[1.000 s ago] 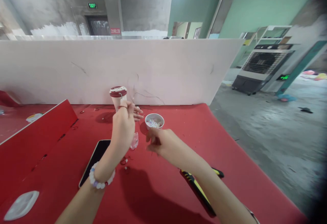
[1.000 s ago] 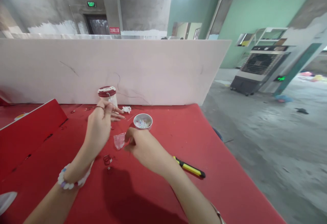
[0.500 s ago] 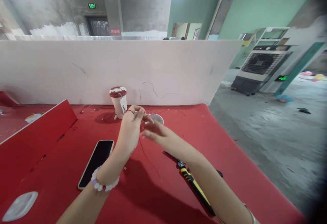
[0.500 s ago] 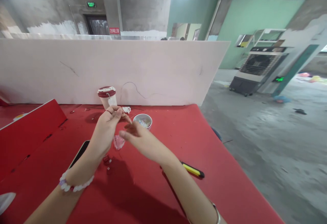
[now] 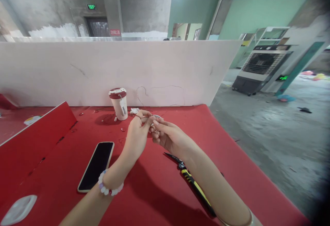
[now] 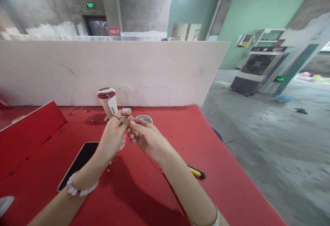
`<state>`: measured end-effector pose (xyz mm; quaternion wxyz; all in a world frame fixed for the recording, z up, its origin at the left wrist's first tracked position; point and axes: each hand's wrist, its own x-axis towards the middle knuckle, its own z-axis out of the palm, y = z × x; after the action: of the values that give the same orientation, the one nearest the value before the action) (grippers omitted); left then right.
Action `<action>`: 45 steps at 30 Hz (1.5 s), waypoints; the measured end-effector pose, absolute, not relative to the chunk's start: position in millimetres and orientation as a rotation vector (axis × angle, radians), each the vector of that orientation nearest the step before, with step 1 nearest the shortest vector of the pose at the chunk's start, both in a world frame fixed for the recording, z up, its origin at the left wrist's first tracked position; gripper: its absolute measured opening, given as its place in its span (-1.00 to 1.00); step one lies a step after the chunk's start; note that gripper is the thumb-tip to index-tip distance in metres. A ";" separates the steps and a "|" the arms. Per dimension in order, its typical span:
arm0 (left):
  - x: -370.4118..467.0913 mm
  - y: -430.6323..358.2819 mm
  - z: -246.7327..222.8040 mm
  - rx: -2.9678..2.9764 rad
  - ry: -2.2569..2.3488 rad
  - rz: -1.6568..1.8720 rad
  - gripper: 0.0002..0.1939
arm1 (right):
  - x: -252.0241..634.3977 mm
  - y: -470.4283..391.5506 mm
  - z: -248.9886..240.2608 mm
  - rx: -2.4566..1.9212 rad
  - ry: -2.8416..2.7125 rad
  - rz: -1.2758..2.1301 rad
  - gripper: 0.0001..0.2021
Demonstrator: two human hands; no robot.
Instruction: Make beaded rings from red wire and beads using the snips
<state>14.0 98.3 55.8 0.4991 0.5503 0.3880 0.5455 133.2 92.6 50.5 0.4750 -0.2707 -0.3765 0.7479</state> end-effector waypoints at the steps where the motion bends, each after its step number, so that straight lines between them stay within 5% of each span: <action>1: 12.4 99.3 56.0 1.360 0.963 1.329 -0.83 | 132.4 93.0 50.2 -0.667 -0.929 1.811 -0.78; 8: 2.6 107.3 57.2 1.479 1.108 1.381 -0.81 | 131.2 92.7 45.4 -0.857 -1.307 1.580 -0.72; 13: -5.3 111.8 58.0 1.491 1.079 1.446 -0.82 | 133.9 76.1 53.0 -0.841 -1.955 1.779 -0.88; 21: -9.2 111.4 66.3 1.235 0.969 1.379 -0.86 | 112.7 60.7 55.6 -0.731 -2.847 2.169 -0.84; 27: -2.3 104.4 70.6 1.237 1.046 1.355 -0.86 | 122.4 66.4 61.2 -0.699 -2.606 1.897 -0.79; 34: -2.2 100.5 68.5 1.461 1.168 1.395 -0.87 | 128.2 75.9 58.0 -0.951 -1.540 1.725 -0.55; 45: 6.6 94.0 69.3 1.505 1.254 1.266 -0.85 | 123.0 91.1 36.7 -0.611 -1.089 1.957 -0.80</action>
<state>6.6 94.0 69.3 0.3936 0.5932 0.4940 0.4991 123.0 91.1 36.7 0.3987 -0.2416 -0.4302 0.7730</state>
